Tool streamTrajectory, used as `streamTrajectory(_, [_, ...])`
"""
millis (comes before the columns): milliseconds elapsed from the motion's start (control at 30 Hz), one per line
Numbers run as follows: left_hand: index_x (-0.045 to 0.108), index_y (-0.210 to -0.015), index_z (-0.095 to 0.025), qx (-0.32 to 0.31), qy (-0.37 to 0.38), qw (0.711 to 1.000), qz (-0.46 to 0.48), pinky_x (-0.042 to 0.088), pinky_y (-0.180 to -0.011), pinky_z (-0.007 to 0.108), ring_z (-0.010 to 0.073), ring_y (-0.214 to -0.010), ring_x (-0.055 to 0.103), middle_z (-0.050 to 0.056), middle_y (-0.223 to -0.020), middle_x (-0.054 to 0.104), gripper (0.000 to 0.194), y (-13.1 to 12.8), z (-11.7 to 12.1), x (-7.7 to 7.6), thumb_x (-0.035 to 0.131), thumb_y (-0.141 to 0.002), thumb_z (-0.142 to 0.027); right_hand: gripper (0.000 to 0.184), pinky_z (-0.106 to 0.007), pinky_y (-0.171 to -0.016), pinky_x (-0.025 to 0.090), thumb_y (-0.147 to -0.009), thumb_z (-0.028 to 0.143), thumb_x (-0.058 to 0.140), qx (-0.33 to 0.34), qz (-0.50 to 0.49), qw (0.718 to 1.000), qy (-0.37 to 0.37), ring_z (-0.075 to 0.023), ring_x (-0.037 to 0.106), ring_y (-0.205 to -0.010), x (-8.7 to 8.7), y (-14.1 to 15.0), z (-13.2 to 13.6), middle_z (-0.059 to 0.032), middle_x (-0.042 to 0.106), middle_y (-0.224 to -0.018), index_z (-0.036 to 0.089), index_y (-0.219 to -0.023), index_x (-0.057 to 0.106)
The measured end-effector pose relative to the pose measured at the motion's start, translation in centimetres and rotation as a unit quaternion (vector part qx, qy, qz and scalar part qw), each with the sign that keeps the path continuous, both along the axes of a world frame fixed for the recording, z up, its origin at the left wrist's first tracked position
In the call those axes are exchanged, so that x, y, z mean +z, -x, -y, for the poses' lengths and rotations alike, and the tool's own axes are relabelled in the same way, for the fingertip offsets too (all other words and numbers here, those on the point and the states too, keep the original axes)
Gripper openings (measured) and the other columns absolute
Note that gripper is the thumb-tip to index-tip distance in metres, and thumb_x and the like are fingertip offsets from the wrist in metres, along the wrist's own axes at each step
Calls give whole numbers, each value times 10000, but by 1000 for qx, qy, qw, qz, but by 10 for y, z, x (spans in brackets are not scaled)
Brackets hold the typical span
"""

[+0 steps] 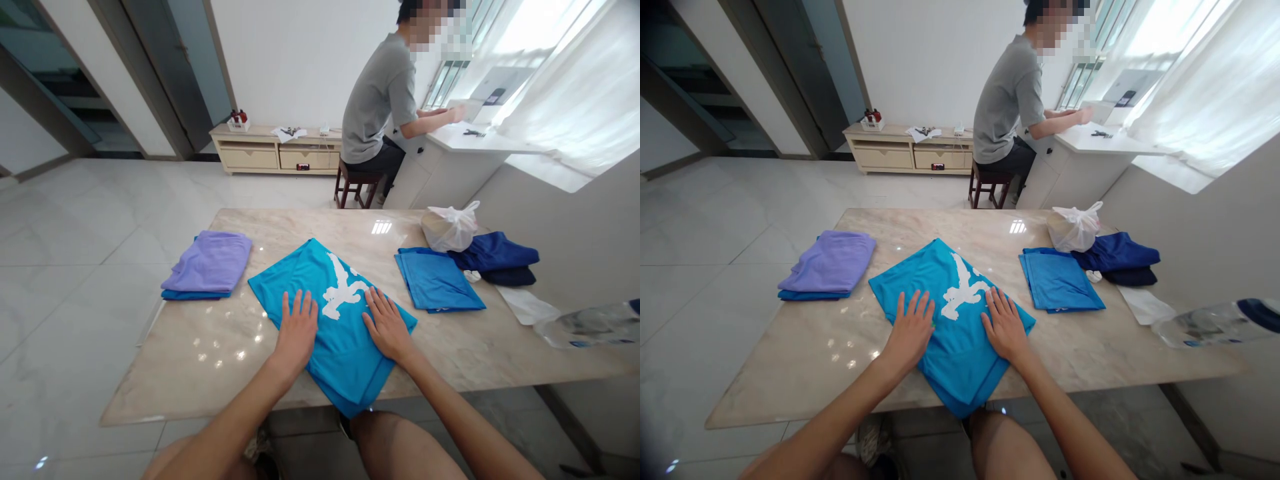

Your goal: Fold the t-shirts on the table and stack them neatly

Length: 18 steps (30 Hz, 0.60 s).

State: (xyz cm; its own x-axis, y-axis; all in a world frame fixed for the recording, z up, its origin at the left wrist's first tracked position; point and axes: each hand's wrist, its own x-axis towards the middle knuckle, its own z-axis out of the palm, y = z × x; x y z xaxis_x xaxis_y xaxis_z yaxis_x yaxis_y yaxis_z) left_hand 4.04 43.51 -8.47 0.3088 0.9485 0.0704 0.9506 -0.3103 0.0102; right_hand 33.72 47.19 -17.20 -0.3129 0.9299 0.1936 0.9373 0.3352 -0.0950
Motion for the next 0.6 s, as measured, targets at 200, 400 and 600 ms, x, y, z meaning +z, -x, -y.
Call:
streamTrajectory(200, [639, -1581, -185, -209, 35, 976, 37, 406, -1343, 542, 325, -1549, 577, 176, -1636, 643, 660, -31, 83, -11, 687, -1051, -574, 732, -573, -1395, 293, -1177, 502, 312, 6, 21, 998, 60, -325, 238, -1747, 10, 0, -11, -132, 238, -1868, 173, -1829, 261])
streamTrajectory(400, [452, -1743, -188, -267, -46, 962, -16, 427, -1321, 555, 317, -1665, 441, 156, -1815, 412, 696, -33, 99, -60, 616, -1093, -372, 752, -543, -1331, 433, -1059, 545, 593, 50, 36, 976, 209, -391, 471, -1637, 62, -6, -35, -201, 508, -1734, 117, -1677, 565])
streamTrajectory(600, [506, -1707, -212, -293, -49, 955, 27, 438, -1311, 554, 301, -1640, 480, 150, -1766, 502, 586, -26, 87, -61, 472, -1122, -206, 503, -437, -1214, 513, -1111, 447, 553, -55, -31, 973, 222, -369, 696, -1420, 127, -14, -21, -185, 740, -1503, 146, -1451, 771])
